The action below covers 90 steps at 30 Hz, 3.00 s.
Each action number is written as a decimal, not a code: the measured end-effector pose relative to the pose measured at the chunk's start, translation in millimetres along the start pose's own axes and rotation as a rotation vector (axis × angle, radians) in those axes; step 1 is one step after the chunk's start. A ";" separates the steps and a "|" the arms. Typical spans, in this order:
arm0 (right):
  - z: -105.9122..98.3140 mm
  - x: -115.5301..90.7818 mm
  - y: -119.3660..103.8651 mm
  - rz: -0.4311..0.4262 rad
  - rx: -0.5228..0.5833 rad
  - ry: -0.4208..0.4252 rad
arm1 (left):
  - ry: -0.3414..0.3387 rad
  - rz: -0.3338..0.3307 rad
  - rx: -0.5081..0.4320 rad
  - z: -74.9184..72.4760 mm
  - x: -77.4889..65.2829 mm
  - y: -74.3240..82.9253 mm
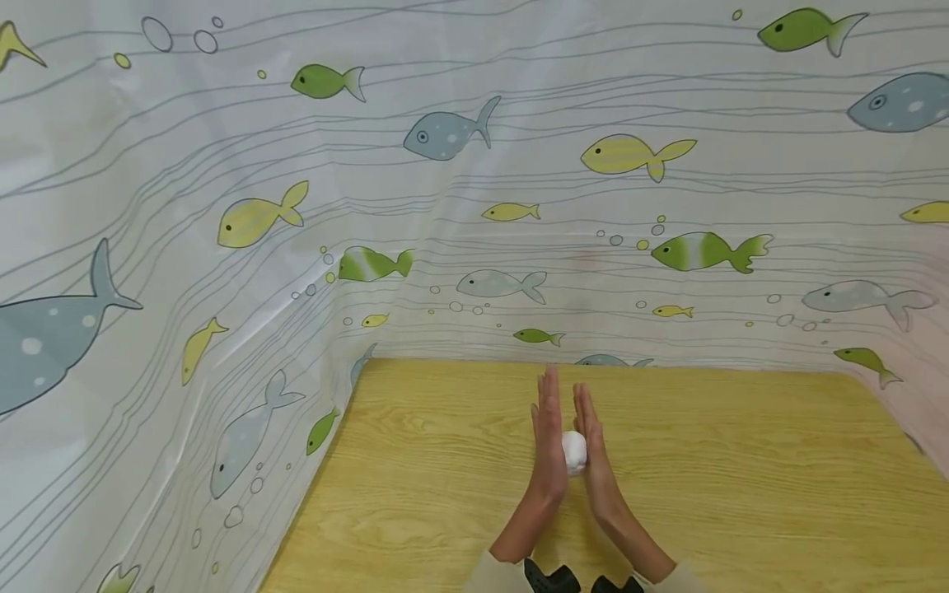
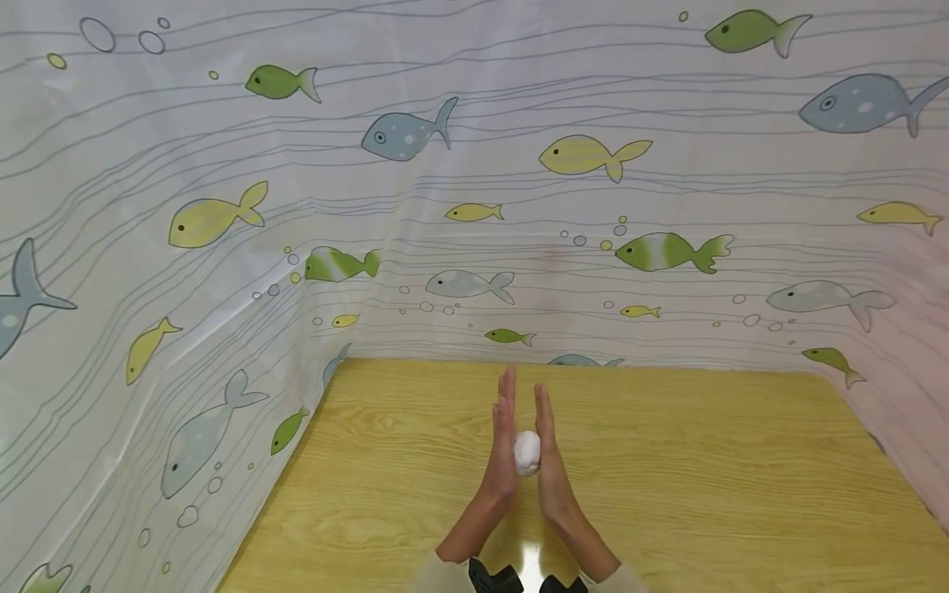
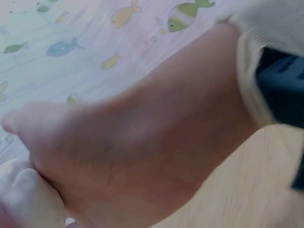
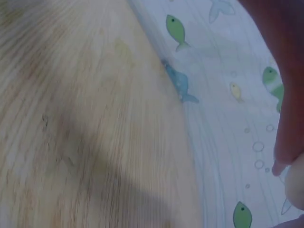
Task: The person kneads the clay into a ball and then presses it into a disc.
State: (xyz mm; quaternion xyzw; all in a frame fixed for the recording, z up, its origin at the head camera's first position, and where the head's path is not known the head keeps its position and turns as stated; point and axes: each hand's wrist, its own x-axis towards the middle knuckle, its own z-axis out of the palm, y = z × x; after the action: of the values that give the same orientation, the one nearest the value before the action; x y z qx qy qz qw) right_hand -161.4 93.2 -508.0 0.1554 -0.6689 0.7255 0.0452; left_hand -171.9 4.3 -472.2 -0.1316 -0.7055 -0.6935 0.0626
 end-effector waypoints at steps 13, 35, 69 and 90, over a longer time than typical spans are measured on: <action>16.6 -8.9 -20.2 0.103 0.029 -0.083 | 0.071 -0.022 -0.007 -13.2 8.8 -10.1; 20.2 -11.4 -44.8 -0.073 0.067 -0.012 | -0.009 -0.125 -0.074 -13.4 -1.1 -11.6; -3.6 10.2 -15.5 -0.098 -0.206 0.069 | -0.127 -0.125 -0.143 0.2 -16.4 8.3; 9.1 -9.8 -17.5 -0.105 -0.116 -0.075 | 0.008 -0.077 -0.181 -9.5 2.2 9.2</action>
State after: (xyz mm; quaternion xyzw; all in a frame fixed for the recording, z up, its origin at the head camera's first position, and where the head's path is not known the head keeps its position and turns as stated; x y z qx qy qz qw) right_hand -145.8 87.4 -493.6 0.2147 -0.7018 0.6759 0.0672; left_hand -172.4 -4.9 -462.4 -0.1069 -0.6443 -0.7568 0.0266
